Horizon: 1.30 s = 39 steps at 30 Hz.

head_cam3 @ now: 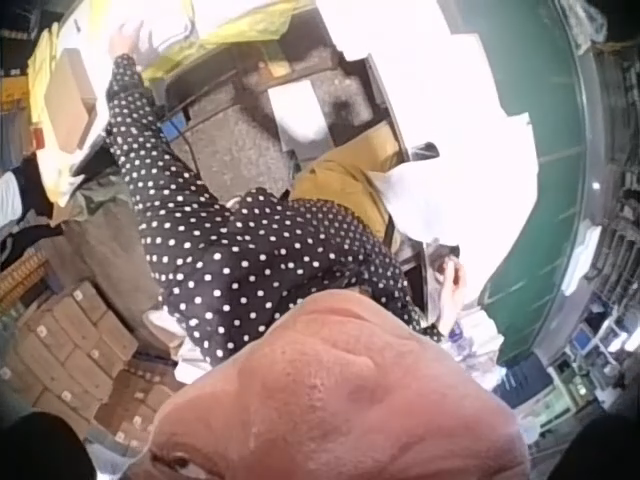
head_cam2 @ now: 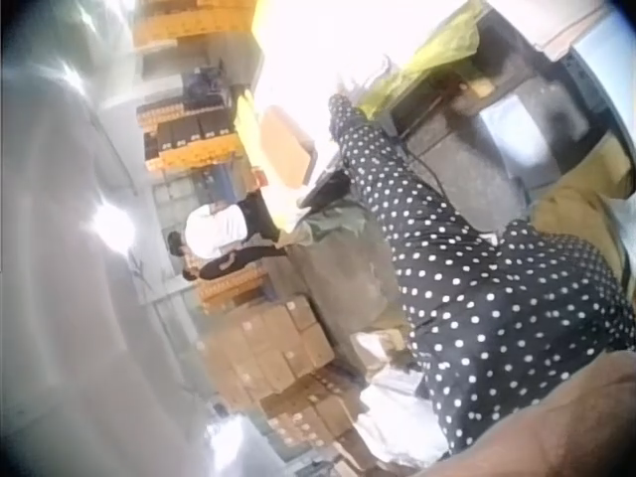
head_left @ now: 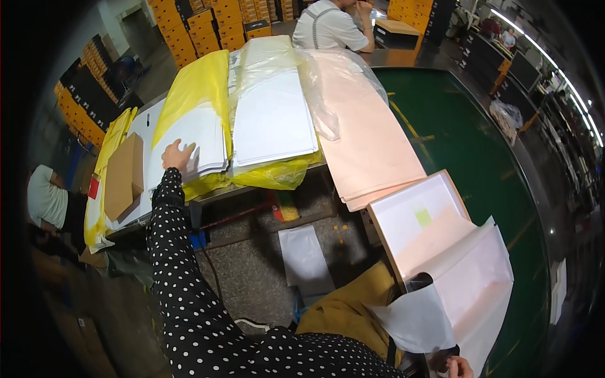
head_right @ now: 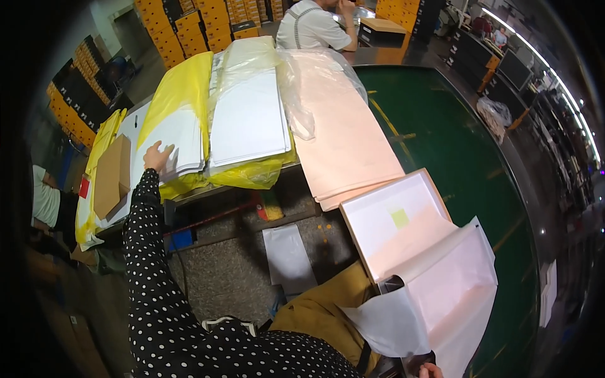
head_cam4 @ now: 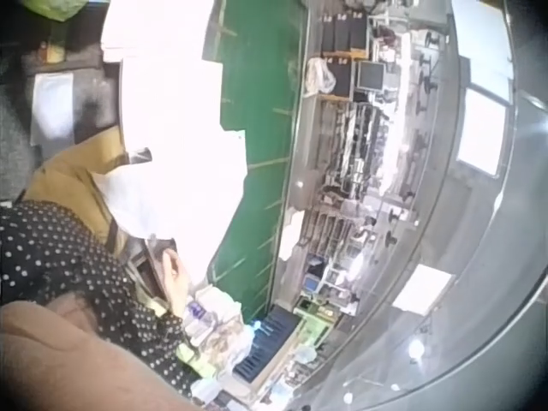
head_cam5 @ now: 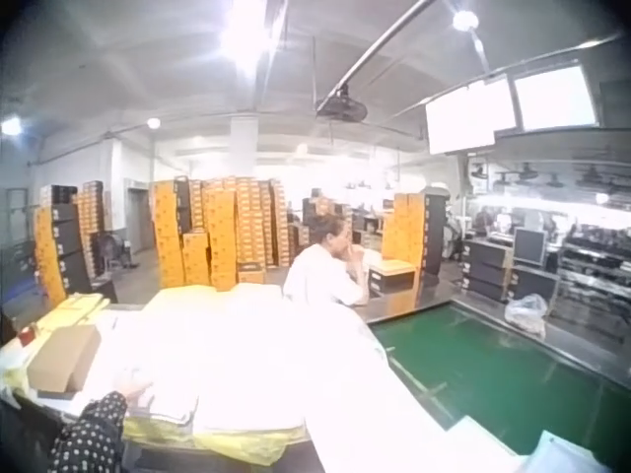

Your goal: The recorder prepares a shoe box, wraps a pair of shoes in tissue paper, places them in the box, adds a dust bag and a lid, and then passes the box to a colleague.

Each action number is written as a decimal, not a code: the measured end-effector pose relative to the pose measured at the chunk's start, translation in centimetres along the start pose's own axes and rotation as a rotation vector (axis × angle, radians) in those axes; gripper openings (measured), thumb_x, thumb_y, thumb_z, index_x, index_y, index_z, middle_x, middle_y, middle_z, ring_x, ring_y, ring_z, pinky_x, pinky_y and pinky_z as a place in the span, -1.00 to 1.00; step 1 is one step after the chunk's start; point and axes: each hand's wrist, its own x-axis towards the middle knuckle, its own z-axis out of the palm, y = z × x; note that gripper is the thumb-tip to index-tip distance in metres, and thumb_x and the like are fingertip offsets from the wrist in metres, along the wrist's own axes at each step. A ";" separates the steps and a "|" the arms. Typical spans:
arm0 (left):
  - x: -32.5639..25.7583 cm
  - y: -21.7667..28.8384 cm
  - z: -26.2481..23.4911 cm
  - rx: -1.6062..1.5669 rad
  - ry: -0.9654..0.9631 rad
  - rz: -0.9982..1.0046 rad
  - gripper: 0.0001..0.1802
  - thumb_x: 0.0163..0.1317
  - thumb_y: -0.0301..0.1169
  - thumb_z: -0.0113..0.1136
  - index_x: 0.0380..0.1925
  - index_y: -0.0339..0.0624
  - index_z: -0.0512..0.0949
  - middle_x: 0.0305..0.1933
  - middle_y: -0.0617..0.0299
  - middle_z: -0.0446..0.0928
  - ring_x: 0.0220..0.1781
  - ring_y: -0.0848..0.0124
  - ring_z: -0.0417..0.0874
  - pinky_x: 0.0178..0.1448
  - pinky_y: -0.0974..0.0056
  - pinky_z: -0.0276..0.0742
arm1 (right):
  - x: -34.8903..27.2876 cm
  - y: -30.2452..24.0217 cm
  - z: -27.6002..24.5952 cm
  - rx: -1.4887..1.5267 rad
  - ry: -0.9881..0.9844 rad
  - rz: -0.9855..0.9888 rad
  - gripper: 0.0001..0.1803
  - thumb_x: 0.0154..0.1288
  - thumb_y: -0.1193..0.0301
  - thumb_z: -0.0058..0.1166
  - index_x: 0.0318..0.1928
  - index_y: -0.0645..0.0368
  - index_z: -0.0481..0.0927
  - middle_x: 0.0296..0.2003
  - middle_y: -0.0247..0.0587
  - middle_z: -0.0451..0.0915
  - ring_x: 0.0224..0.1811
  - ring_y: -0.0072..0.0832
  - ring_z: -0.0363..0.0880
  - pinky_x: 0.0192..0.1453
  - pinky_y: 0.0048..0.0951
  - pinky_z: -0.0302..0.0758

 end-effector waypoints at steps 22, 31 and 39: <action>2.9 -1.9 -1.3 -0.115 0.144 0.258 -0.55 0.37 -0.01 0.07 -0.02 -0.09 0.67 -0.12 -0.07 0.68 -0.03 0.00 0.70 0.07 0.07 0.56 | 5.1 -9.4 1.8 -0.082 -0.068 -0.197 -0.71 0.46 0.37 0.06 -0.06 0.42 0.56 -0.22 -0.18 0.67 -0.10 -0.52 0.58 0.08 -0.49 0.46; -6.0 -0.5 -4.4 -0.322 0.056 0.446 -0.66 0.39 -0.19 0.15 -0.12 -0.25 0.66 -0.23 -0.11 0.69 -0.18 0.13 0.74 -0.03 0.14 0.56 | 6.7 -10.1 2.4 -0.147 -0.122 -0.336 -0.71 0.40 0.40 0.09 -0.07 0.44 0.59 -0.22 -0.10 0.70 -0.09 -0.44 0.62 0.10 -0.43 0.47; -24.1 11.6 -4.2 -0.774 -0.322 0.381 -0.69 0.29 -0.32 0.17 -0.15 -0.38 0.65 -0.20 -0.04 0.71 -0.15 0.34 0.69 -0.03 0.21 0.57 | 6.9 -14.1 4.5 -0.112 -0.217 -0.614 -0.75 0.30 0.48 0.14 -0.10 0.43 0.62 -0.23 -0.06 0.71 -0.11 -0.42 0.65 0.09 -0.42 0.50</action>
